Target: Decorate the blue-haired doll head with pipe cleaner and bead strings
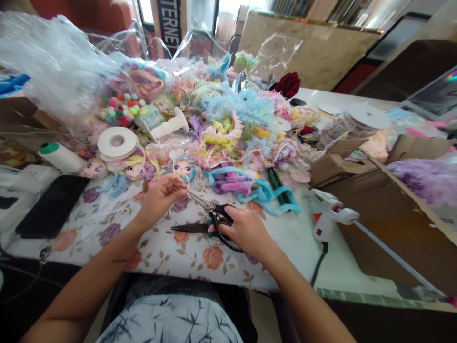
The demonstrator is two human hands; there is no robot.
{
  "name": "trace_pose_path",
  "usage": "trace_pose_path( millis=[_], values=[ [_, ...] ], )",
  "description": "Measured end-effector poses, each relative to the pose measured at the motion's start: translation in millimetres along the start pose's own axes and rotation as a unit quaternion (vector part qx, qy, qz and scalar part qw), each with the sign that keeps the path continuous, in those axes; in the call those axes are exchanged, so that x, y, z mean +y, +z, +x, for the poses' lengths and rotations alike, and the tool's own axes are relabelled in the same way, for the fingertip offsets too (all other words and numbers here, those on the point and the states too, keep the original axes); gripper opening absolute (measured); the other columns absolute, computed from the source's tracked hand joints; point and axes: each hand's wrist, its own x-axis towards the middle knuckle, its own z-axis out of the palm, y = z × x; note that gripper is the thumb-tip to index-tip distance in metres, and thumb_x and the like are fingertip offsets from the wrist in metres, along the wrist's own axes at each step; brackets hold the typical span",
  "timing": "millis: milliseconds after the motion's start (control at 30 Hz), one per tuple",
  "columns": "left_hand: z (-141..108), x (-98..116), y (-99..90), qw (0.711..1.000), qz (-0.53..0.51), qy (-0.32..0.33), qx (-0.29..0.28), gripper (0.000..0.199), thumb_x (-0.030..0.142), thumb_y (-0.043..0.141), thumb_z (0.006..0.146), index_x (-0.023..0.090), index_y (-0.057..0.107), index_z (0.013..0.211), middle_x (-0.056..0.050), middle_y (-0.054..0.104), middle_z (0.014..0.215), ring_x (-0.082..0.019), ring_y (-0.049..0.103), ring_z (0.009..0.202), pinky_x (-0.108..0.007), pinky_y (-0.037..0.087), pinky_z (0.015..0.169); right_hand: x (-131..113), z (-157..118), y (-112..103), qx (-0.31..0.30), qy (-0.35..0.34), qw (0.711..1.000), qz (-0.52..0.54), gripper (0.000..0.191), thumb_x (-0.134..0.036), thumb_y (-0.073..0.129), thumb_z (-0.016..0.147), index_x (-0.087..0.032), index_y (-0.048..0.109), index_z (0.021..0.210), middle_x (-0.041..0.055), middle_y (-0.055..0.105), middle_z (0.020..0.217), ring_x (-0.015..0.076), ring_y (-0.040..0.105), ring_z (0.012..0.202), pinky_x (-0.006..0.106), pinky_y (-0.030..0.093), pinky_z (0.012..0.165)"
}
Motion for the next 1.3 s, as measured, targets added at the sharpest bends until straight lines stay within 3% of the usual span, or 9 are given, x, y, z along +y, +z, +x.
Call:
trace_pose_path(
  millis=[200, 500, 633, 767, 867, 967, 1033, 1200, 1300],
  values=[
    [-1.9, 0.7, 2.1, 0.998, 0.033, 0.027, -0.049, 0.019, 0.030, 0.061, 0.087, 0.017, 0.070, 0.097, -0.011, 0.071, 0.109, -0.014, 0.067, 0.070, -0.026, 0.055, 0.066, 0.1, -1.8, 0.6, 0.005, -0.006, 1.000, -0.008, 0.029, -0.039, 0.062, 0.079, -0.022, 0.047, 0.061, 0.0013, 0.058, 0.058, 0.0156, 0.051, 0.056, 0.025, 0.030, 0.054],
    [-3.4, 3.4, 3.3, 0.993, 0.080, 0.064, -0.061, 0.023, 0.026, 0.056, 0.088, 0.018, 0.073, 0.102, -0.011, 0.067, 0.114, -0.013, 0.067, 0.067, -0.026, 0.056, 0.063, 0.1, -6.9, 2.3, 0.009, -0.017, 1.000, -0.005, 0.018, -0.023, 0.058, 0.076, -0.021, 0.050, 0.060, 0.0019, 0.061, 0.058, 0.0142, 0.053, 0.054, 0.024, 0.031, 0.054],
    [-0.3, 2.3, -3.7, 0.990, 0.131, 0.034, -0.046, 0.027, 0.022, 0.056, 0.086, 0.018, 0.070, 0.108, -0.012, 0.066, 0.118, -0.011, 0.064, 0.061, -0.025, 0.054, 0.058, 18.9, -22.5, -10.2, 0.044, 0.027, 0.998, -0.032, 0.012, -0.029, 0.061, 0.077, -0.019, 0.063, 0.069, 0.0044, 0.069, 0.067, 0.0173, 0.061, 0.062, 0.024, 0.034, 0.056],
    [0.5, -4.2, -6.4, 0.973, 0.192, 0.011, -0.129, 0.036, 0.015, 0.051, 0.083, 0.020, 0.069, 0.113, -0.011, 0.064, 0.123, -0.010, 0.061, 0.054, -0.026, 0.052, 0.056, 54.0, -48.1, -27.0, 0.048, 0.119, 0.986, -0.102, 0.026, -0.046, 0.063, 0.076, -0.021, 0.072, 0.075, 0.0059, 0.073, 0.070, 0.0219, 0.066, 0.064, 0.025, 0.034, 0.053],
    [-1.4, -8.5, -2.0, 0.952, 0.238, 0.031, -0.190, 0.047, 0.009, 0.047, 0.079, 0.023, 0.067, 0.119, -0.009, 0.064, 0.128, -0.017, 0.069, 0.079, -0.028, 0.054, 0.070, 77.6, -61.5, -28.8, 0.033, 0.160, 0.976, -0.143, 0.026, -0.045, 0.064, 0.074, -0.022, 0.075, 0.078, 0.0065, 0.075, 0.072, 0.0240, 0.067, 0.064, 0.026, 0.035, 0.052],
    [-2.7, -9.6, 3.1, 0.942, 0.259, 0.048, -0.207, 0.053, 0.006, 0.046, 0.075, 0.022, 0.067, 0.121, -0.009, 0.064, 0.130, -0.026, 0.062, 0.114, -0.035, 0.052, 0.091, 92.0, -63.9, -22.1, 0.031, 0.186, 0.972, -0.138, 0.025, -0.040, 0.065, 0.074, -0.022, 0.077, 0.086, 0.0068, 0.077, 0.078, 0.0258, 0.069, 0.071, 0.027, 0.041, 0.055],
    [-2.6, -9.7, 5.0, 0.940, 0.264, 0.047, -0.212, 0.055, 0.005, 0.046, 0.074, 0.021, 0.065, 0.123, -0.009, 0.062, 0.132, -0.026, 0.060, 0.119, -0.038, 0.048, 0.099, 96.7, -61.6, -18.3, 0.038, 0.196, 0.971, -0.129, 0.025, -0.038, 0.065, 0.075, -0.021, 0.077, 0.090, 0.0079, 0.077, 0.083, 0.0273, 0.070, 0.076, 0.029, 0.045, 0.059],
    [-0.5, -10.8, 6.7, 0.937, 0.269, 0.050, -0.217, 0.057, 0.004, 0.044, 0.075, 0.020, 0.064, 0.126, -0.010, 0.059, 0.137, -0.026, 0.056, 0.125, -0.042, 0.044, 0.106, 87.8, -57.3, -20.6, 0.119, 0.126, 0.980, -0.097, 0.029, -0.035, 0.062, 0.083, -0.017, 0.074, 0.102, 0.0142, 0.074, 0.100, 0.0318, 0.068, 0.092, 0.042, 0.053, 0.080],
    [-0.2, -8.5, 6.8, 0.943, 0.251, 0.058, -0.209, 0.052, 0.008, 0.048, 0.077, 0.022, 0.066, 0.124, -0.010, 0.058, 0.138, -0.026, 0.061, 0.117, -0.038, 0.053, 0.094, 65.1, -53.9, -19.9, 0.151, 0.035, 0.987, -0.033, 0.029, -0.037, 0.060, 0.088, -0.018, 0.072, 0.107, 0.0140, 0.071, 0.107, 0.0291, 0.065, 0.099, 0.043, 0.051, 0.089]
  ],
)
